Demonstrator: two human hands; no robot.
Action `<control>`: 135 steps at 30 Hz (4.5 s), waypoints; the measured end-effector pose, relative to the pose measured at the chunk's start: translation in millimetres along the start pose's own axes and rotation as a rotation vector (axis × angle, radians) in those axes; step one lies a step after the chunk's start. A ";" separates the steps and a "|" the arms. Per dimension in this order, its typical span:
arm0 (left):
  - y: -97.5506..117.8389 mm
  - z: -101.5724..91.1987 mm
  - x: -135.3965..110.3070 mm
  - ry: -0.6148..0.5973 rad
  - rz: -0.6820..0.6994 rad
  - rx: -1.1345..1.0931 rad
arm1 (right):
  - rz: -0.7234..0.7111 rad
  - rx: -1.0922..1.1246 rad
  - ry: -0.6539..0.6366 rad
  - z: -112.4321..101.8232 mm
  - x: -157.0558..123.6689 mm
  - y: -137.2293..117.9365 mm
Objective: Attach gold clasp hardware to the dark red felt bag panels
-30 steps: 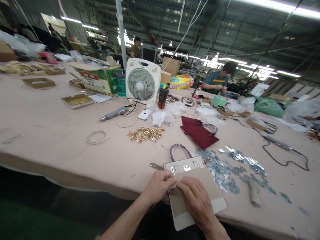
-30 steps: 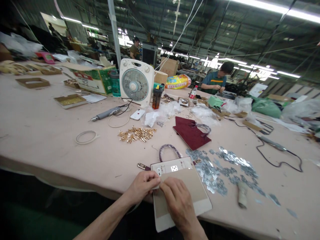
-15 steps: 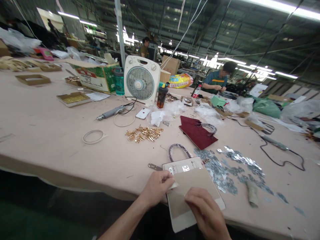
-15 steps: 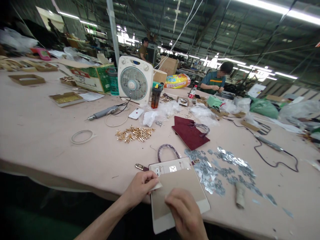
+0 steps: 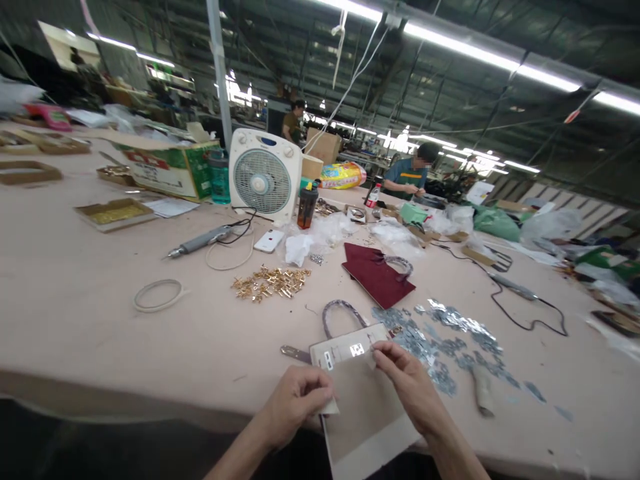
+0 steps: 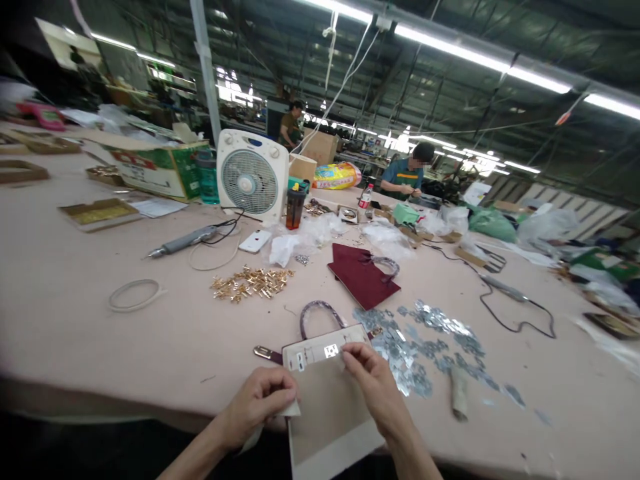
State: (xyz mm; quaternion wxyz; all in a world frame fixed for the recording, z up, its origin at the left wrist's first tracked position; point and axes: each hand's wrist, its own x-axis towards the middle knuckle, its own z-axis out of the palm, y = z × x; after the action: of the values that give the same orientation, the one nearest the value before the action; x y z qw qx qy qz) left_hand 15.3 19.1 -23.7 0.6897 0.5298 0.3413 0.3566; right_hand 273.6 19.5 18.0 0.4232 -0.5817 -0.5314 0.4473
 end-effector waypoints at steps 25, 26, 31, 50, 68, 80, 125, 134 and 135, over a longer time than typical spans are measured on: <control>11.4 0.6 -5.4 -0.044 0.038 0.189 | -0.155 -0.458 -0.338 1.3 60.4 -29.5; 11.3 0.6 -5.3 -0.043 0.040 0.197 | -0.152 -0.449 -0.352 4.6 60.0 -31.2; 12.5 1.5 -6.0 -0.045 0.085 0.276 | -0.155 -0.370 -0.473 32.7 55.0 -38.9; 19.4 4.7 -6.8 -0.026 0.130 0.358 | -0.093 -0.386 -0.383 10.8 69.7 -35.3; 17.5 5.6 -3.2 -0.017 0.081 0.372 | -0.109 -0.436 -0.453 -4.9 75.6 -27.5; 21.5 6.1 -4.9 -0.016 0.079 0.379 | -0.127 -0.475 -0.497 -4.7 77.6 -34.5; 20.3 9.9 -2.3 0.004 0.122 0.475 | 0.011 -0.198 0.202 20.6 12.4 17.1; 18.9 8.6 -2.8 0.003 0.129 0.484 | -0.057 -0.311 0.138 14.6 18.1 17.3; 18.2 8.5 -2.7 0.006 0.129 0.485 | -0.057 -0.333 0.129 13.9 18.9 16.5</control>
State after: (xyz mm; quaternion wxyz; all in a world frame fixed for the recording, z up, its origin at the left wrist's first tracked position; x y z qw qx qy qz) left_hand 18.7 16.0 -4.0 0.5173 0.6994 0.3843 0.3091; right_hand 264.7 37.3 -2.7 0.3666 -0.6560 -0.5862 0.3027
